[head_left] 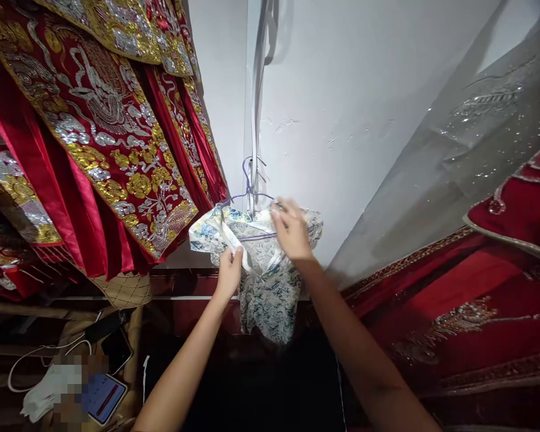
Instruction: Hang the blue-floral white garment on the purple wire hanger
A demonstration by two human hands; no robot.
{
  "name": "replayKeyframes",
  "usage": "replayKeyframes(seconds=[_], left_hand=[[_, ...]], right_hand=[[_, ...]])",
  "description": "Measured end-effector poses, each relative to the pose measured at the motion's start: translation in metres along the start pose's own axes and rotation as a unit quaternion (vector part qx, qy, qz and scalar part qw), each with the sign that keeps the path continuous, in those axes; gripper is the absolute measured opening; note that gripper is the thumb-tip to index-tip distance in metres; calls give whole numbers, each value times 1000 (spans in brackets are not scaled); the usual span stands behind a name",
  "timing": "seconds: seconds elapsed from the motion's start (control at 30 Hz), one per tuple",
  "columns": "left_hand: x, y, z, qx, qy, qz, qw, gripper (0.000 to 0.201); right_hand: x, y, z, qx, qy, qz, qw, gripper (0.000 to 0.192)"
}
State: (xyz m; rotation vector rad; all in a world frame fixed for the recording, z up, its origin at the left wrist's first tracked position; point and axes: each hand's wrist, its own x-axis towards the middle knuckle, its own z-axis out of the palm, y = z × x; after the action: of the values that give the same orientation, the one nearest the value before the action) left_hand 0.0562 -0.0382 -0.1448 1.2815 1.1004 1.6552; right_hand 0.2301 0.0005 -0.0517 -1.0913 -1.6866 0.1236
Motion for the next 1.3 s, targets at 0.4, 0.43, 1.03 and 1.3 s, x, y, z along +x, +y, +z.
replayKeyframes(seconds=[0.4, 0.43, 1.03, 1.3], left_hand=[[-15, -2, -29, -49, -87, -99, 990, 37], [-18, -1, -28, -61, -94, -115, 987, 36], [-86, -39, -37, 6, -13, -62, 998, 25], [-90, -56, -23, 142, -65, -1, 988, 9]], right_hand=[[-158, 7, 82, 271, -28, 333, 903, 48], [-166, 9, 88, 307, -81, 341, 884, 50], [-180, -19, 77, 393, -128, 411, 812, 28], [-113, -14, 43, 362, -213, 391, 819, 23]])
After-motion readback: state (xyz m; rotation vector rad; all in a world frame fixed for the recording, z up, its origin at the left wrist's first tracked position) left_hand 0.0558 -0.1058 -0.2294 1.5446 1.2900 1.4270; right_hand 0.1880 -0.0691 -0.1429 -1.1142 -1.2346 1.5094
